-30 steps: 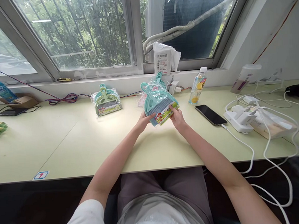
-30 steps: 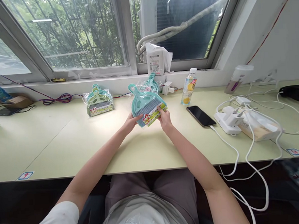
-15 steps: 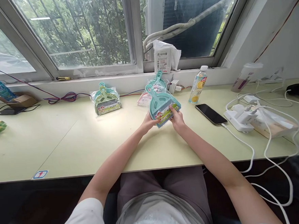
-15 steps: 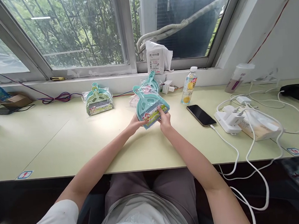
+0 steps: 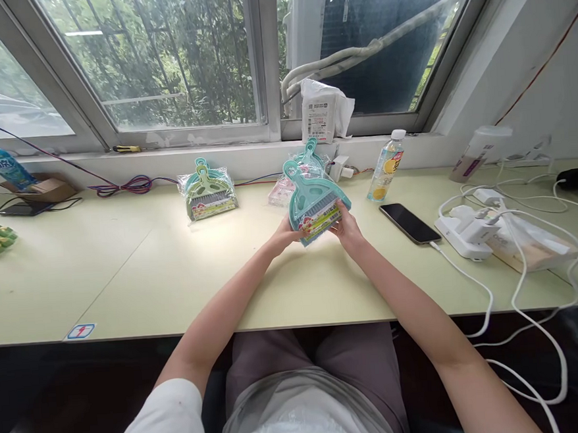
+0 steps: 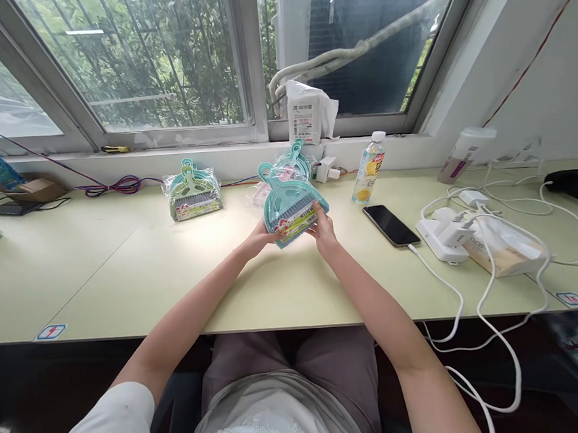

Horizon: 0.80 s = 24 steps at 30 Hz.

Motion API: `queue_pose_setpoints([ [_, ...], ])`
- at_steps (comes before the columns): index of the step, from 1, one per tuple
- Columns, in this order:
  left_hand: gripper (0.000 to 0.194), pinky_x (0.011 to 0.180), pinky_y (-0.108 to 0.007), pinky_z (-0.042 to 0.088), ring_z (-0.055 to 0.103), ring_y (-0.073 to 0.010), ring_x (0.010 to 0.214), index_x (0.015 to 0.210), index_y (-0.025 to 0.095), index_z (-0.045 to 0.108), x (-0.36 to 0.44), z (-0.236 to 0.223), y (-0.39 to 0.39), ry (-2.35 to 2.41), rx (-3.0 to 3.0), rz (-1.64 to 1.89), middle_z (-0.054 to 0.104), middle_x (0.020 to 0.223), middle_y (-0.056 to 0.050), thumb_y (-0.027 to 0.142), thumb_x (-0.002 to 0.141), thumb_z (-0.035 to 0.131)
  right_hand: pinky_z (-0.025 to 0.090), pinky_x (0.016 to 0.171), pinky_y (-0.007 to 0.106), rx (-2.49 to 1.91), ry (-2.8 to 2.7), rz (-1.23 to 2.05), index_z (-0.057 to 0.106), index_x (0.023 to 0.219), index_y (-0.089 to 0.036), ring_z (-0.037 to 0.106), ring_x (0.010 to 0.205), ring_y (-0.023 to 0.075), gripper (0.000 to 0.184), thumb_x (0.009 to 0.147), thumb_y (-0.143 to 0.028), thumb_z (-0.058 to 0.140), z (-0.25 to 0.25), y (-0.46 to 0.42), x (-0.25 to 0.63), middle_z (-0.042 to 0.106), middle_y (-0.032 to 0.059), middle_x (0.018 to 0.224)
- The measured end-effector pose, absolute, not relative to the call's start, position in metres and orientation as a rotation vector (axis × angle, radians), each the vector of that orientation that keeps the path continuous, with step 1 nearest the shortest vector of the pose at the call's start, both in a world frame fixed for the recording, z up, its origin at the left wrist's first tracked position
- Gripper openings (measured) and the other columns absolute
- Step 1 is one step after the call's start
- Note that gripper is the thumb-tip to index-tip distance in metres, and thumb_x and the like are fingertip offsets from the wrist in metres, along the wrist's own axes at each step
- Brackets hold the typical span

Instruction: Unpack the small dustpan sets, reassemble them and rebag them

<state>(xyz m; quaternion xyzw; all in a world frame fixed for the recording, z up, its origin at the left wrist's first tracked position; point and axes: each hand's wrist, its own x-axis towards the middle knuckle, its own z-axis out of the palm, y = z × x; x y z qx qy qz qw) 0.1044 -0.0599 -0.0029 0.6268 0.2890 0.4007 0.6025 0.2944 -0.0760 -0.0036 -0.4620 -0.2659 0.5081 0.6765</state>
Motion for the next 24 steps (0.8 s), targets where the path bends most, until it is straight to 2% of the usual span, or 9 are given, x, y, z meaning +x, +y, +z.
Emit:
queue_pose_setpoints([
  [3,0.071,0.077,-0.038,0.051,0.062,-0.0292,0.101,0.121,0.021,0.052,0.095,0.003,-0.055,0.683,1.442,0.929,0.064,0.116,-0.011,0.029,0.057,0.08,0.058,0.077,0.03,-0.869,-0.77,1.214,0.062,0.095,-0.024,0.067,0.093,0.0186,0.039,0.067,-0.049,0.075,0.002,-0.079,0.29,0.071,0.0015,0.104],
  [6,0.067,0.084,-0.042,0.048,0.06,-0.0307,0.107,0.12,0.02,0.056,0.085,0.009,-0.05,0.703,1.432,0.898,0.063,0.121,-0.012,0.03,0.058,0.08,0.056,0.087,0.032,-0.752,-0.9,1.268,0.062,0.098,-0.024,0.066,0.099,0.0183,0.045,0.059,-0.029,0.084,0.004,-0.082,0.284,0.071,-0.0006,0.102],
  [9,0.061,0.092,-0.047,0.045,0.056,-0.0337,0.115,0.119,0.021,0.059,0.078,0.017,-0.049,0.636,1.355,0.84,0.062,0.123,-0.012,0.045,0.066,0.076,0.055,0.092,0.034,-0.744,-0.871,1.244,0.062,0.096,-0.023,0.066,0.1,0.0188,0.048,0.054,-0.019,0.085,0.004,-0.084,0.277,0.072,-0.0009,0.097],
  [12,0.066,0.099,-0.049,0.04,0.051,-0.0354,0.123,0.123,0.022,0.059,0.075,0.028,-0.051,0.48,1.188,0.93,0.063,0.124,-0.011,0.068,0.075,0.057,0.054,0.094,0.035,-0.735,-0.826,1.221,0.064,0.093,-0.022,0.066,0.102,0.0195,0.043,0.056,-0.019,0.085,0.005,-0.086,0.272,0.073,-0.0001,0.097],
  [15,0.078,0.103,-0.05,0.036,0.046,-0.0349,0.128,0.129,0.023,0.055,0.069,0.035,-0.051,0.381,1.094,1.053,0.062,0.126,-0.011,0.079,0.076,0.042,0.053,0.097,0.035,-0.718,-0.835,1.244,0.066,0.091,-0.02,0.066,0.104,0.0204,0.039,0.057,-0.019,0.085,0.007,-0.089,0.269,0.073,0.0012,0.099],
  [18,0.081,0.103,-0.052,0.036,0.046,-0.0356,0.128,0.128,0.021,0.055,0.065,0.033,-0.049,0.383,1.037,1.079,0.062,0.125,-0.012,0.08,0.076,0.037,0.052,0.099,0.036,-0.714,-0.871,1.294,0.068,0.09,-0.019,0.065,0.106,0.022,0.037,0.057,-0.02,0.085,0.01,-0.091,0.267,0.073,0.0031,0.102],
  [24,0.072,0.101,-0.053,0.04,0.052,-0.0346,0.122,0.125,0.016,0.056,0.082,0.025,-0.056,0.344,0.946,0.944,0.062,0.123,-0.015,0.07,0.079,0.044,0.053,0.098,0.041,-0.747,-0.948,1.35,0.07,0.086,-0.018,0.066,0.103,0.025,0.035,0.055,-0.023,0.086,0.012,-0.097,0.259,0.074,0.0048,0.099],
])
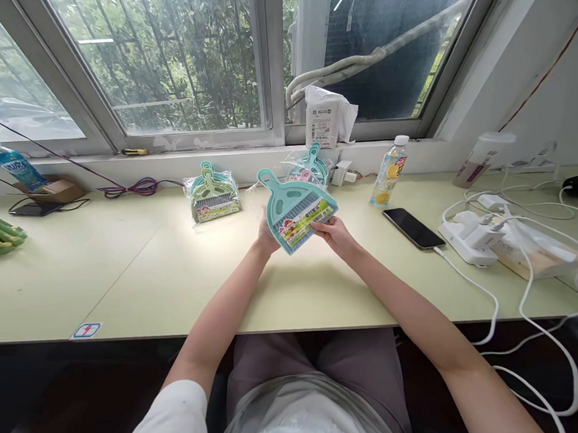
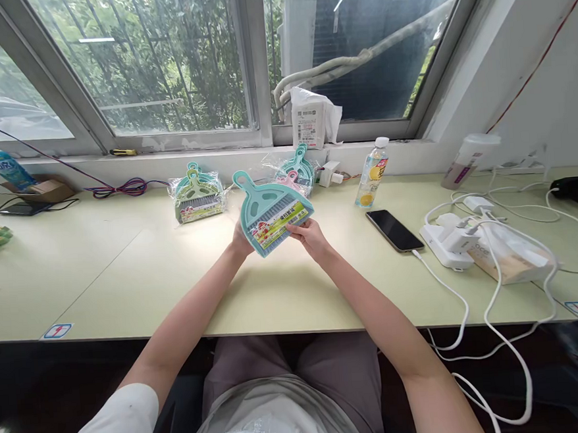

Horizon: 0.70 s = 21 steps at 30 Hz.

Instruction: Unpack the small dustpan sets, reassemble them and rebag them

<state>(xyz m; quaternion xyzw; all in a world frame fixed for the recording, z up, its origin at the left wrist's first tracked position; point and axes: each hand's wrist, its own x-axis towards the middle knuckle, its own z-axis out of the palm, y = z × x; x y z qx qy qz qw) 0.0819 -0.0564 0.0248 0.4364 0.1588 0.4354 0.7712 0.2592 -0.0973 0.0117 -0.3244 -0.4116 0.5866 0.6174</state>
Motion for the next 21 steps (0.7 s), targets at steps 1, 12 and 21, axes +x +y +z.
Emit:
queue_pose_setpoints([
  [1,0.068,0.1,-0.052,0.041,0.052,-0.0339,0.121,0.125,0.016,0.056,0.086,0.025,-0.06,0.327,0.94,0.929,0.062,0.124,-0.014,0.066,0.08,0.046,0.053,0.097,0.042,-0.746,-0.951,1.349,0.07,0.086,-0.018,0.066,0.103,0.0256,0.035,0.055,-0.024,0.086,0.012,-0.099,0.258,0.074,0.0047,0.098],
  [12,0.083,0.096,-0.051,0.044,0.053,-0.0346,0.119,0.126,0.018,0.057,0.099,0.022,-0.06,0.385,0.883,1.12,0.065,0.118,-0.013,0.081,0.076,0.033,0.055,0.098,0.041,-0.707,-0.824,1.236,0.067,0.092,-0.021,0.062,0.112,0.0253,0.04,0.057,-0.022,0.085,0.016,-0.102,0.249,0.072,0.0025,0.103],
  [21,0.085,0.099,-0.049,0.042,0.054,-0.0329,0.119,0.122,0.02,0.061,0.094,0.024,-0.065,0.395,1.032,0.975,0.067,0.114,-0.011,0.085,0.073,0.033,0.052,0.102,0.038,-0.715,-0.763,1.211,0.066,0.089,-0.021,0.061,0.115,0.0228,0.035,0.058,-0.019,0.083,0.009,-0.093,0.258,0.072,0.0008,0.103],
])
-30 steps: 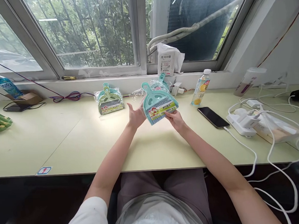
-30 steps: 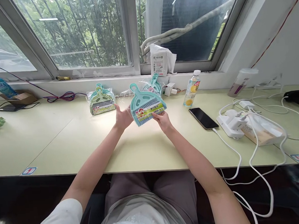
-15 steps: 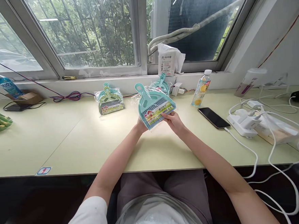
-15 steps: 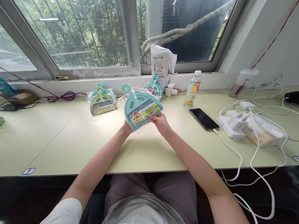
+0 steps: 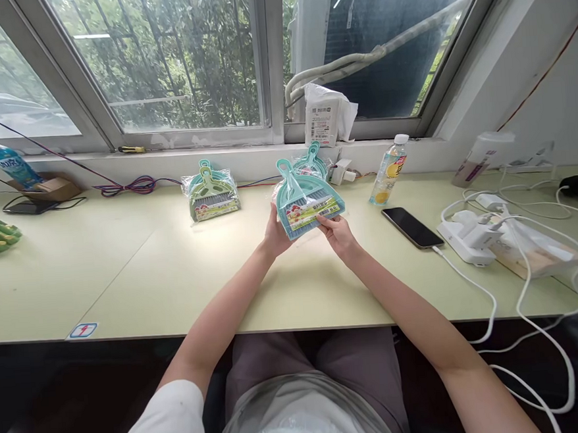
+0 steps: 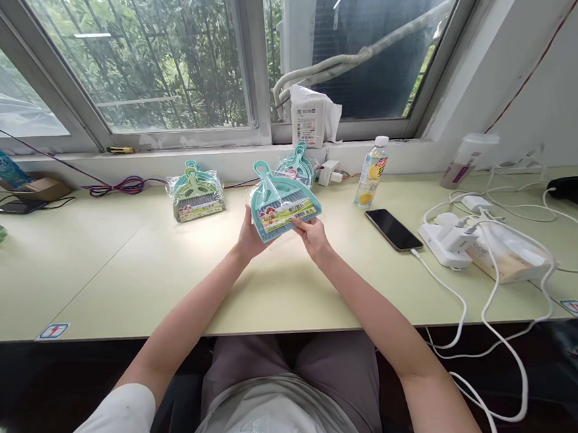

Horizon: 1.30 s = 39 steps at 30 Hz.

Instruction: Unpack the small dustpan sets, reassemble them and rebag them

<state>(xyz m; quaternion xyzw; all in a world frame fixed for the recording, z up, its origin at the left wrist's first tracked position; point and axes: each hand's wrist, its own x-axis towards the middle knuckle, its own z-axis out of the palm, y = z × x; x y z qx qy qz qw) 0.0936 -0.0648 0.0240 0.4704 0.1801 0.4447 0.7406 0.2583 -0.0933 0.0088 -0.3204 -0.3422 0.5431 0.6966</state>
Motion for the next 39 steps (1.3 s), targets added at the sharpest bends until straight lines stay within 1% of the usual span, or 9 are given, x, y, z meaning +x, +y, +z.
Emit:
queue_pose_setpoints([
  [5,0.069,0.098,-0.048,0.044,0.056,-0.0316,0.118,0.122,0.024,0.059,0.102,0.027,-0.067,0.433,1.03,1.092,0.067,0.115,-0.008,0.075,0.078,0.045,0.051,0.103,0.037,-0.681,-0.754,1.175,0.066,0.091,-0.021,0.061,0.115,0.0224,0.036,0.059,-0.018,0.082,0.015,-0.095,0.26,0.071,0.0013,0.106],
  [8,0.055,0.097,-0.045,0.046,0.058,-0.0301,0.115,0.12,0.023,0.058,0.102,0.023,-0.062,0.508,1.071,1.128,0.065,0.118,-0.008,0.055,0.076,0.066,0.052,0.102,0.037,-0.702,-0.743,1.164,0.066,0.092,-0.022,0.061,0.115,0.0225,0.038,0.059,-0.018,0.082,0.012,-0.093,0.261,0.071,0.001,0.106],
  [11,0.059,0.091,-0.044,0.051,0.061,-0.0288,0.109,0.119,0.02,0.055,0.101,0.017,-0.061,0.584,1.129,1.09,0.063,0.122,-0.01,0.036,0.067,0.078,0.053,0.101,0.037,-0.723,-0.747,1.152,0.065,0.094,-0.023,0.061,0.115,0.0221,0.041,0.057,-0.018,0.083,0.007,-0.09,0.264,0.072,-0.0001,0.104],
  [16,0.057,0.071,-0.039,0.057,0.067,-0.0253,0.089,0.114,0.017,0.052,0.106,0.014,-0.067,0.648,1.232,1.1,0.063,0.119,-0.013,0.034,0.066,0.078,0.052,0.101,0.034,-0.774,-0.796,1.181,0.065,0.092,-0.023,0.062,0.112,0.0214,0.039,0.058,-0.018,0.082,0.006,-0.087,0.273,0.072,-0.0003,0.105],
  [21,0.054,0.066,-0.038,0.058,0.069,-0.0235,0.079,0.113,0.017,0.05,0.109,0.016,-0.066,0.65,1.201,1.164,0.064,0.115,-0.012,0.031,0.067,0.075,0.052,0.099,0.041,-0.753,-0.847,1.249,0.066,0.095,-0.023,0.065,0.108,0.0233,0.027,0.069,-0.026,0.073,0.016,-0.087,0.281,0.072,0.0011,0.105],
  [27,0.061,0.066,-0.038,0.057,0.071,-0.0251,0.077,0.119,0.018,0.047,0.097,0.015,-0.058,0.634,1.282,1.107,0.065,0.115,-0.013,0.034,0.067,0.076,0.048,0.104,0.038,-0.693,-0.884,1.271,0.067,0.096,-0.023,0.063,0.112,0.022,0.032,0.067,-0.027,0.077,0.01,-0.087,0.273,0.072,0.0002,0.106],
  [31,0.061,0.08,-0.045,0.055,0.069,-0.0305,0.091,0.121,0.018,0.051,0.091,0.014,-0.054,0.653,1.272,1.079,0.066,0.115,-0.013,0.037,0.069,0.075,0.046,0.107,0.038,-0.681,-0.891,1.253,0.067,0.094,-0.023,0.059,0.118,0.0225,0.036,0.062,-0.027,0.081,0.002,-0.088,0.263,0.071,0.0003,0.11],
  [34,0.056,0.095,-0.048,0.048,0.061,-0.031,0.111,0.125,0.022,0.053,0.091,0.017,-0.051,0.529,1.145,1.078,0.065,0.12,-0.011,0.055,0.08,0.06,0.046,0.107,0.039,-0.694,-0.846,1.237,0.068,0.09,-0.021,0.059,0.118,0.0241,0.036,0.058,-0.026,0.084,0.002,-0.089,0.259,0.072,0.0013,0.107],
  [39,0.074,0.102,-0.054,0.04,0.05,-0.0341,0.124,0.132,0.02,0.05,0.086,0.022,-0.052,0.394,0.874,1.102,0.061,0.126,-0.012,0.074,0.083,0.032,0.048,0.105,0.04,-0.676,-0.886,1.322,0.069,0.088,-0.02,0.061,0.114,0.0252,0.036,0.056,-0.026,0.085,0.006,-0.096,0.252,0.073,0.0028,0.104],
])
